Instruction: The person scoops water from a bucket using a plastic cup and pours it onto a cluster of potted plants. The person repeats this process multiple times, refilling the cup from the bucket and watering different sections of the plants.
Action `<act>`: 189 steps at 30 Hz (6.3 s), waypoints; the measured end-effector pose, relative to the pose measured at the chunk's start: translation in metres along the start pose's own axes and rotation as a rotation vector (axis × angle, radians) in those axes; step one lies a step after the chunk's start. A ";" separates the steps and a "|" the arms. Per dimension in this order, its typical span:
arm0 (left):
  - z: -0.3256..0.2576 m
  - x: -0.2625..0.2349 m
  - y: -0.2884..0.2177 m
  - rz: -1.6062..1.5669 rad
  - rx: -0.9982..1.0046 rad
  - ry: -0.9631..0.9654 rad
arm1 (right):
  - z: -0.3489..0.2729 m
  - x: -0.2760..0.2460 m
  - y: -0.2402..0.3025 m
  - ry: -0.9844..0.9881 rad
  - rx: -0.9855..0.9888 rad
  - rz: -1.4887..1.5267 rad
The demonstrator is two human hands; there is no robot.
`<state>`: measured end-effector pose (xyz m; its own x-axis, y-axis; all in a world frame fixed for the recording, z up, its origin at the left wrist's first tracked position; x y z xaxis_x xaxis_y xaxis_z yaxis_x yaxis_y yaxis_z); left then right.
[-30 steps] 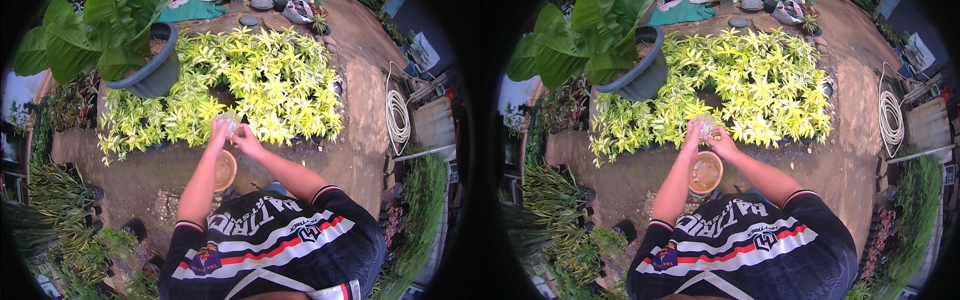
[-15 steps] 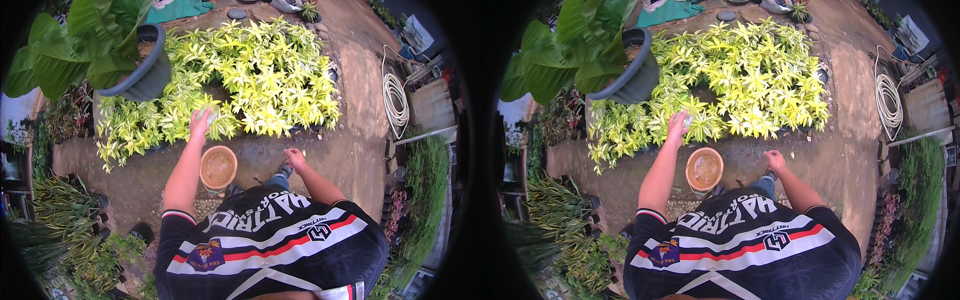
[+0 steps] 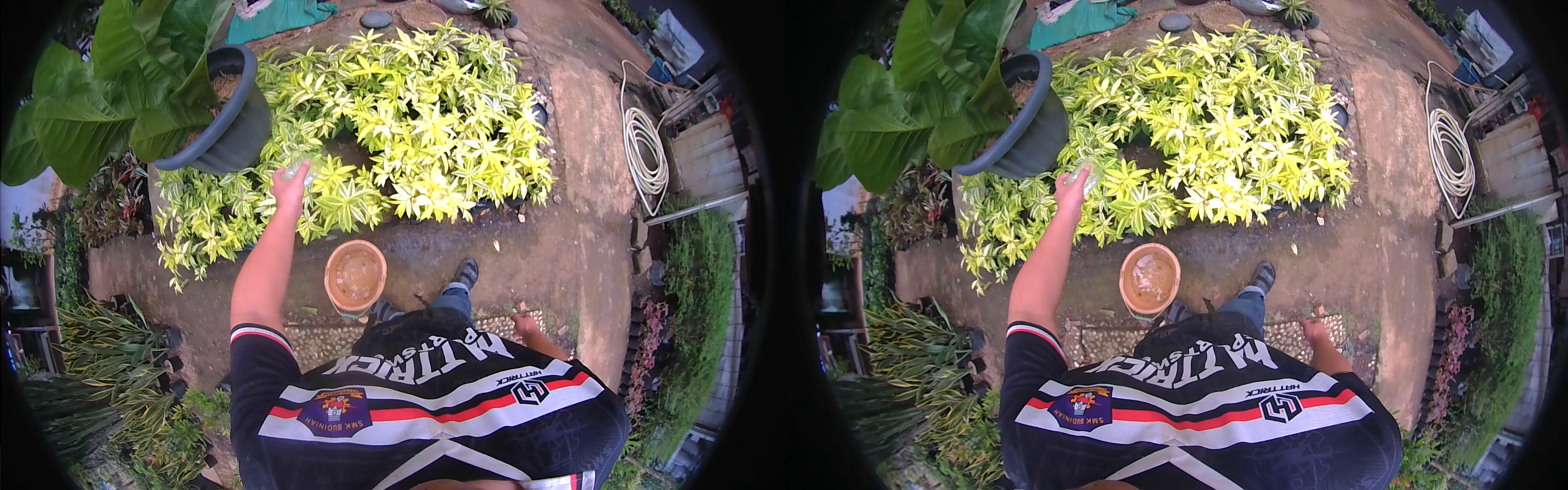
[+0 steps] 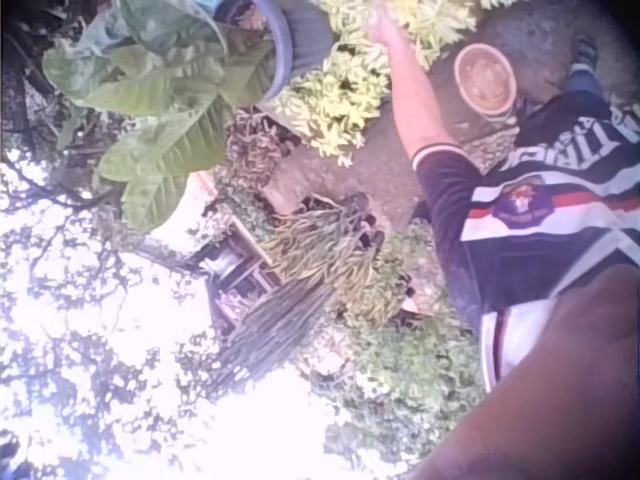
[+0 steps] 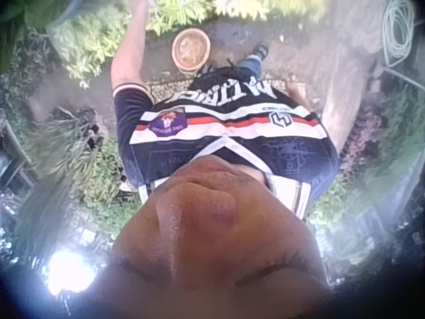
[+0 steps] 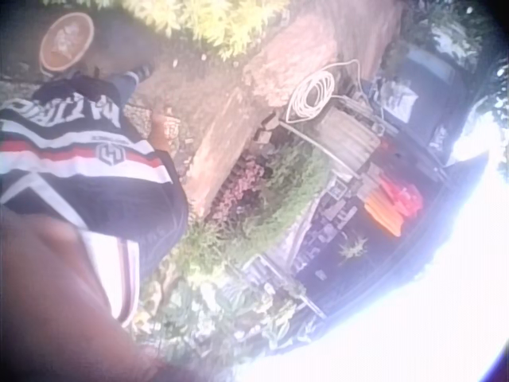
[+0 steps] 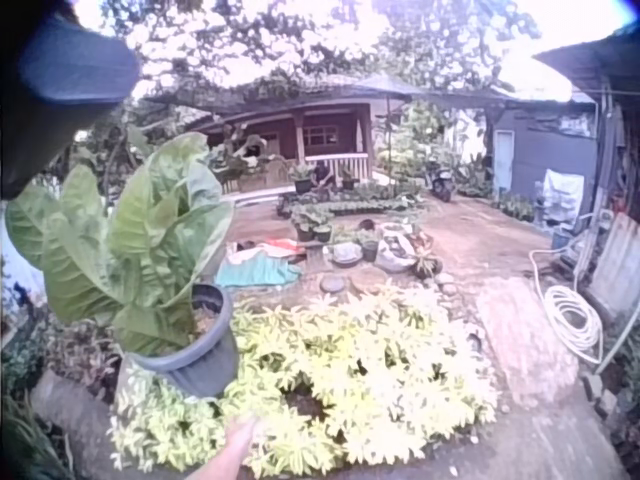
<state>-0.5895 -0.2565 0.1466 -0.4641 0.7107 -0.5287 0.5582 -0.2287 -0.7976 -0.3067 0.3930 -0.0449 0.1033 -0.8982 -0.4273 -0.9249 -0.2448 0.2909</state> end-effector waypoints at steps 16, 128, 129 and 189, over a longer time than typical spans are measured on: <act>0.002 -0.006 -0.058 0.268 0.121 -0.096 | 0.023 0.005 -0.010 -0.024 0.002 -0.030; -0.004 0.006 -0.156 0.526 0.313 -0.189 | 0.025 0.031 0.001 0.057 0.062 0.140; -0.005 0.006 -0.157 0.524 0.319 -0.190 | 0.026 0.031 0.000 0.045 0.061 0.147; -0.044 -0.020 -0.188 0.572 0.483 -0.270 | 0.024 0.040 -0.015 0.040 0.022 0.231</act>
<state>-0.6547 -0.1988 0.3198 -0.3803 0.2240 -0.8973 0.4294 -0.8165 -0.3858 -0.2979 0.3698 -0.0867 -0.0982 -0.9433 -0.3171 -0.9335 -0.0231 0.3578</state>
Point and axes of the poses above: each hand's wrist, its own z-axis towards the middle knuckle, its own x-axis out of the palm, y = z × x, the point moved 6 cm from there along z, towards the middle knuckle, and after that the axes turned 8 degrees about z, right-handed, at the moved point
